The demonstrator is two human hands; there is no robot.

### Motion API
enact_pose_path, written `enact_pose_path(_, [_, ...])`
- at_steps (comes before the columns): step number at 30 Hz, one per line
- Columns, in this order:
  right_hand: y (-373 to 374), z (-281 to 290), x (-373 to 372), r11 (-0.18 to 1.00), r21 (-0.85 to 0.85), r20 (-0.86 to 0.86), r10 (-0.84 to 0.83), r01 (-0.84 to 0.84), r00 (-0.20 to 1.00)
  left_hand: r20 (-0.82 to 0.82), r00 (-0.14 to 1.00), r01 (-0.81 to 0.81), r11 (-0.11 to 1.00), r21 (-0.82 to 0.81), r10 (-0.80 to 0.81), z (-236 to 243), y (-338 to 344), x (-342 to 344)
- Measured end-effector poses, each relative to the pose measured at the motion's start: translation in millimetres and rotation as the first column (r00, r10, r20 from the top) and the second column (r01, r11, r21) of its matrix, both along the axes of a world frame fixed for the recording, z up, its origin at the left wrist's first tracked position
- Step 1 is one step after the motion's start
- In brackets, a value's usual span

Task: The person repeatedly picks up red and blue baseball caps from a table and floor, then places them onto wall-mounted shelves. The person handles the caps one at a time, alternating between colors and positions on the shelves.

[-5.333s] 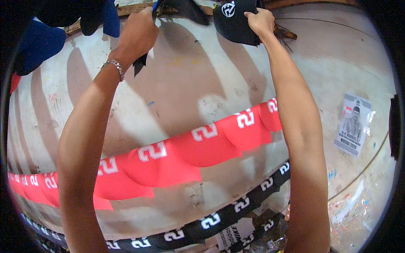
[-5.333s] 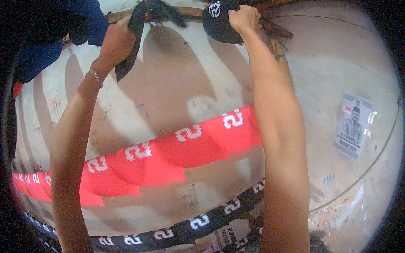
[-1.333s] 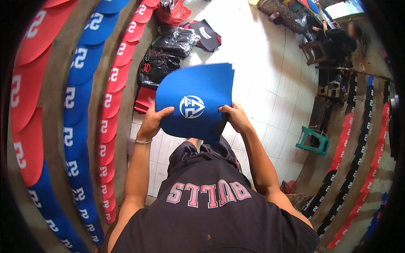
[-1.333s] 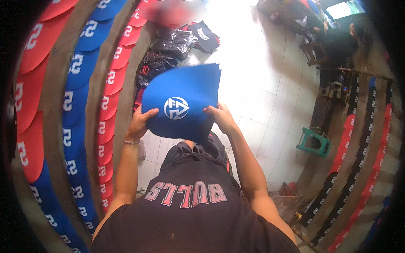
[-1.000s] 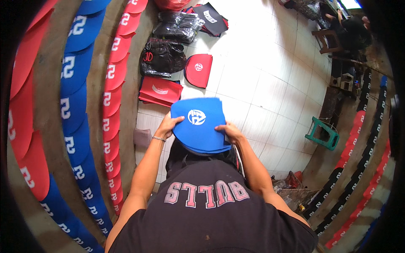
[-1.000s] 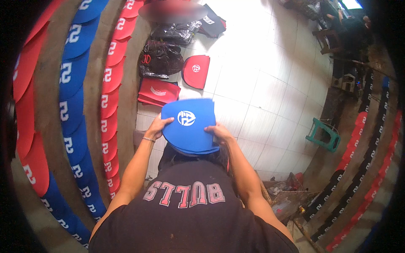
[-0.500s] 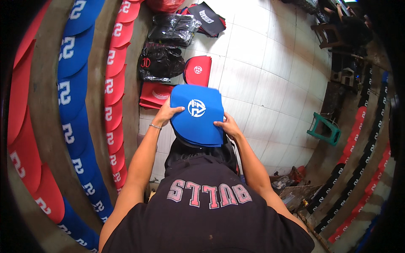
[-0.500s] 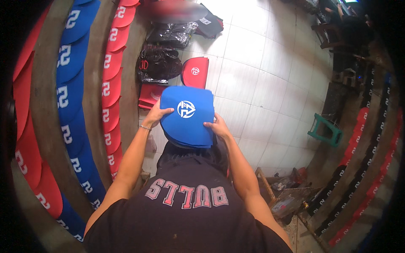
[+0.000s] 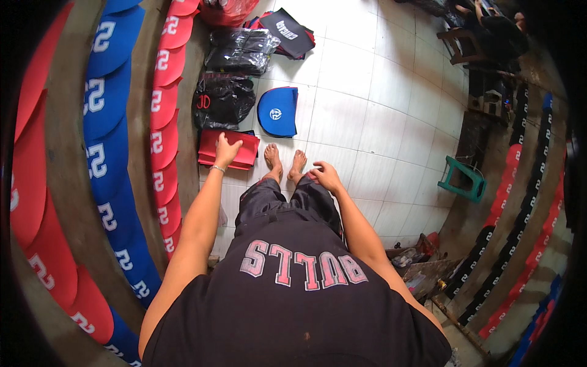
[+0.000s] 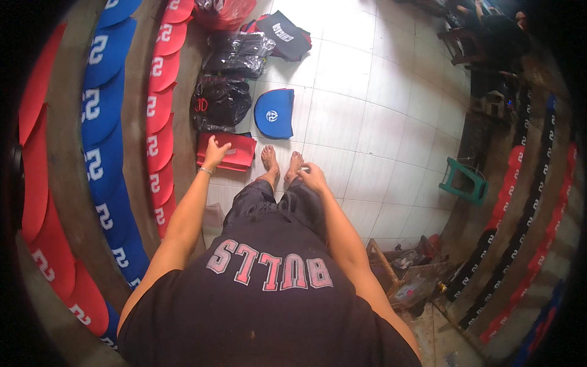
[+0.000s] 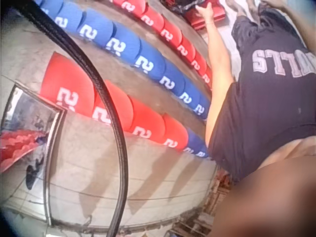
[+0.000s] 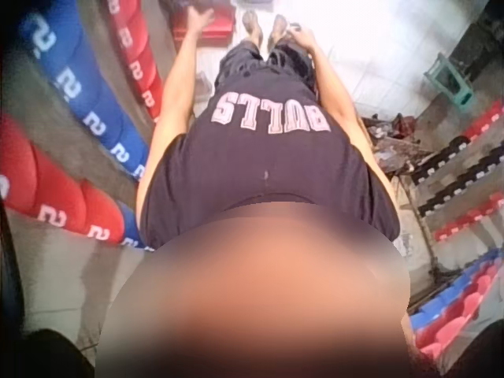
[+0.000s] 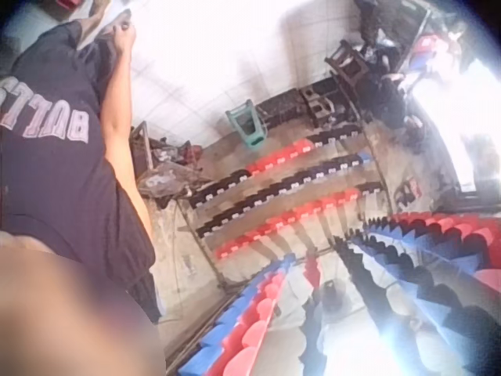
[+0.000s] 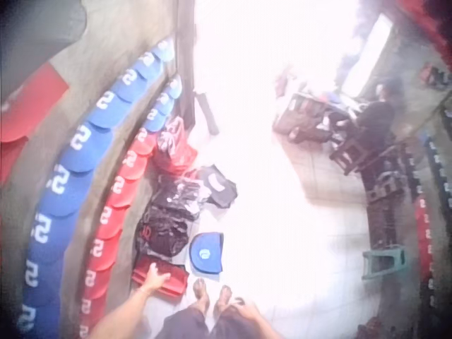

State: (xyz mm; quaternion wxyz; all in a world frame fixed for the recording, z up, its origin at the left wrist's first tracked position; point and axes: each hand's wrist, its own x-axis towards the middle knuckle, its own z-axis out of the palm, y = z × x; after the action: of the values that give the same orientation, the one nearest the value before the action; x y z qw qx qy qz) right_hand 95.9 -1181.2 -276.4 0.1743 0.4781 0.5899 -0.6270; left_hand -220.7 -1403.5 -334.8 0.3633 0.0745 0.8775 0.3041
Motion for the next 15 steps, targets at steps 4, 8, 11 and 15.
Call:
enact_pose_path(4, [26, 3, 58, 0.906, -0.063, 0.093, -0.413, 0.42, 0.906, 0.1, 0.994, 0.048, 0.998, 0.031, -0.051, -32, -16, 24])
enact_pose_path(8, [65, -21, 124, 0.702, 0.026, 0.157, -0.706, 0.712, 0.69, 0.226, 0.931, 0.323, 0.935, -0.144, -0.287, -42, 3, 43])
enact_pose_path(11, [113, -69, 145, 0.689, 0.121, 0.276, -0.715, 0.715, 0.642, 0.311, 0.867, 0.454, 0.875, -0.169, -0.39, -70, 49, 47])
enact_pose_path(15, [181, -76, 122, 0.589, -0.001, 0.361, -0.753, 0.808, 0.55, 0.254, 0.838, 0.529, 0.831, -0.169, -0.482, -69, 179, 8])
